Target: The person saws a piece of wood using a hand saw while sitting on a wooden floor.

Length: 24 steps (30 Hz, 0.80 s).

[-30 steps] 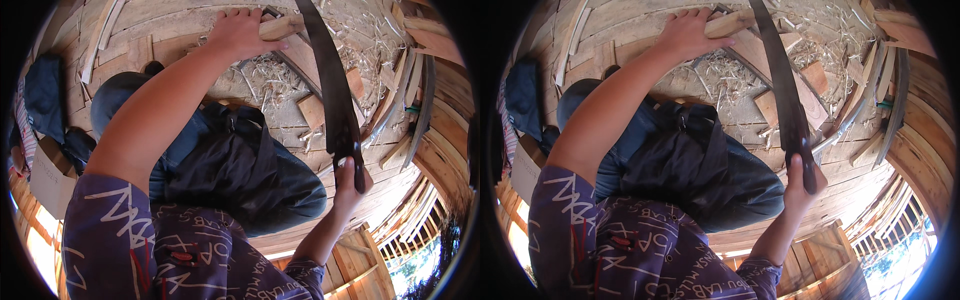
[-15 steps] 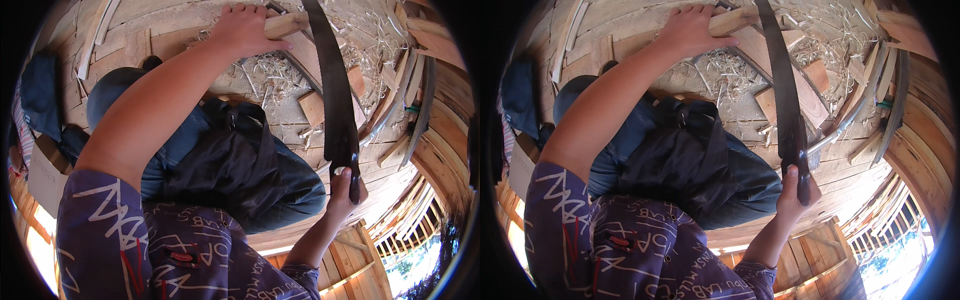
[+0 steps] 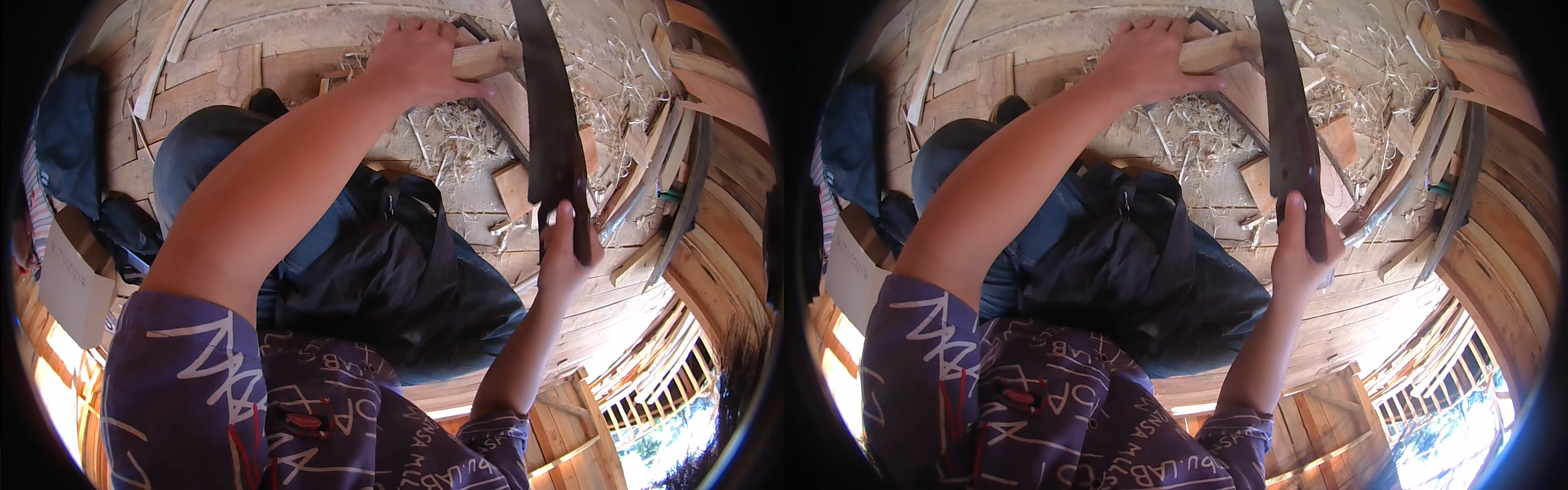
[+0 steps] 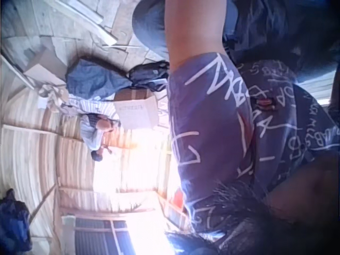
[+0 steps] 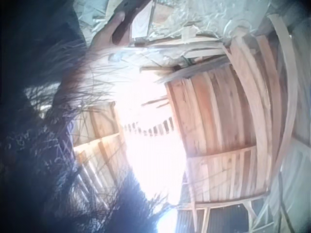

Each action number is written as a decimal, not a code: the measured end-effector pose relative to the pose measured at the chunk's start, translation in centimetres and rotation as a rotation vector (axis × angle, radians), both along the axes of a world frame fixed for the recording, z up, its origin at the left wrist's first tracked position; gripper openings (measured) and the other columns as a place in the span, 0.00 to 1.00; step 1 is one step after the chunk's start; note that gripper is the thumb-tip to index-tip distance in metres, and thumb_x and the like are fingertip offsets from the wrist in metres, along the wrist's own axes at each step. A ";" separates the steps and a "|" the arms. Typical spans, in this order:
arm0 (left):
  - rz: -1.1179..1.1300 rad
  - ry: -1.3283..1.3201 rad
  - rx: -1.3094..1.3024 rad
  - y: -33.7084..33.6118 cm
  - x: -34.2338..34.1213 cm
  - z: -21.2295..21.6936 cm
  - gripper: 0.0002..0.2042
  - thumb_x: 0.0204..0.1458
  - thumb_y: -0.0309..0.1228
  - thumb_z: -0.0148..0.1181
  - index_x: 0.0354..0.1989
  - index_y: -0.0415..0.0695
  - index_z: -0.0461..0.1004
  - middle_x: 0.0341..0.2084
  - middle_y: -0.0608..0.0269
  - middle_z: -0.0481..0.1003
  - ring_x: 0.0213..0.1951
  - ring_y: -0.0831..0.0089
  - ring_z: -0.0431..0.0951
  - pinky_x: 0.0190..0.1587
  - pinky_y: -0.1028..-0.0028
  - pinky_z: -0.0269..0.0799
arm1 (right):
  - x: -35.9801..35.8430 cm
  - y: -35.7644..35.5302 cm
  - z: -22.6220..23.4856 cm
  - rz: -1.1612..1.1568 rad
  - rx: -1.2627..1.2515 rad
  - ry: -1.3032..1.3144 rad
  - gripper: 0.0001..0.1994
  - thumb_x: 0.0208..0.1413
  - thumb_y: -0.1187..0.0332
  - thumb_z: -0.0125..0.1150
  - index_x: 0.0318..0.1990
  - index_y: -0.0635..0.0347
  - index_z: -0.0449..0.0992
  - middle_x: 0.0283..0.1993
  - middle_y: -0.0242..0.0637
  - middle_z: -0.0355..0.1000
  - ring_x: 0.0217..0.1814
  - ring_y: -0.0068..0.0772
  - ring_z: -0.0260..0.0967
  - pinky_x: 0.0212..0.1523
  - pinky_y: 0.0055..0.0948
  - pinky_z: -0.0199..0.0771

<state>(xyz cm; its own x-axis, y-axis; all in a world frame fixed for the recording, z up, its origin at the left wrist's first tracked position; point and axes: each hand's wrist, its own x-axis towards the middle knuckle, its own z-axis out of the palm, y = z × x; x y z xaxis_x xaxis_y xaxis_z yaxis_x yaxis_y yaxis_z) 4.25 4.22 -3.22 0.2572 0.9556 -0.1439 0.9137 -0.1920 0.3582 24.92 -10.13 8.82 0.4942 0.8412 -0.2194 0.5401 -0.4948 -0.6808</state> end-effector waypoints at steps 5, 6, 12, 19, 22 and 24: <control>-0.002 0.008 0.027 -0.5 0.2 0.3 0.50 0.36 0.70 0.53 0.55 0.34 0.63 0.50 0.47 0.70 0.55 0.57 0.68 0.56 0.60 0.58 | 0.5 -7.1 3.2 -0.033 -0.052 -0.022 0.12 0.55 0.66 0.60 0.26 0.68 0.74 0.17 0.31 0.67 0.20 0.17 0.60 0.21 0.21 0.56; 0.009 0.016 0.048 -0.7 0.2 0.2 0.50 0.37 0.70 0.53 0.56 0.33 0.62 0.51 0.46 0.69 0.55 0.57 0.67 0.56 0.60 0.58 | 0.6 -7.8 3.7 -0.033 -0.059 -0.027 0.13 0.55 0.66 0.60 0.26 0.68 0.74 0.17 0.31 0.67 0.20 0.17 0.60 0.21 0.21 0.56; -0.034 0.003 0.000 -0.9 0.6 0.5 0.51 0.36 0.70 0.55 0.57 0.32 0.60 0.51 0.44 0.68 0.56 0.56 0.67 0.56 0.60 0.58 | 1.6 -11.6 6.4 -0.070 -0.014 -0.041 0.22 0.55 0.54 0.59 0.24 0.68 0.73 0.14 0.30 0.63 0.18 0.19 0.59 0.20 0.20 0.54; 0.002 0.014 0.048 -1.0 0.2 0.1 0.51 0.35 0.68 0.57 0.57 0.32 0.61 0.52 0.45 0.68 0.56 0.57 0.66 0.56 0.59 0.58 | 0.7 -4.7 3.6 -0.058 0.041 -0.046 0.18 0.54 0.58 0.61 0.24 0.68 0.74 0.14 0.30 0.64 0.17 0.18 0.59 0.19 0.20 0.55; -0.010 0.003 0.032 -1.0 0.5 0.4 0.51 0.35 0.68 0.58 0.57 0.32 0.60 0.52 0.45 0.68 0.57 0.57 0.65 0.56 0.59 0.58 | -0.1 0.2 0.4 -0.070 0.061 0.007 0.17 0.55 0.59 0.60 0.24 0.67 0.74 0.13 0.30 0.64 0.16 0.18 0.59 0.18 0.21 0.55; -0.020 -0.016 0.036 -1.0 0.5 0.3 0.51 0.35 0.68 0.58 0.57 0.32 0.60 0.52 0.46 0.67 0.57 0.56 0.65 0.57 0.59 0.57 | -0.8 3.3 -0.6 -0.003 0.116 -0.071 0.18 0.55 0.59 0.61 0.22 0.66 0.74 0.13 0.29 0.64 0.15 0.18 0.59 0.18 0.22 0.55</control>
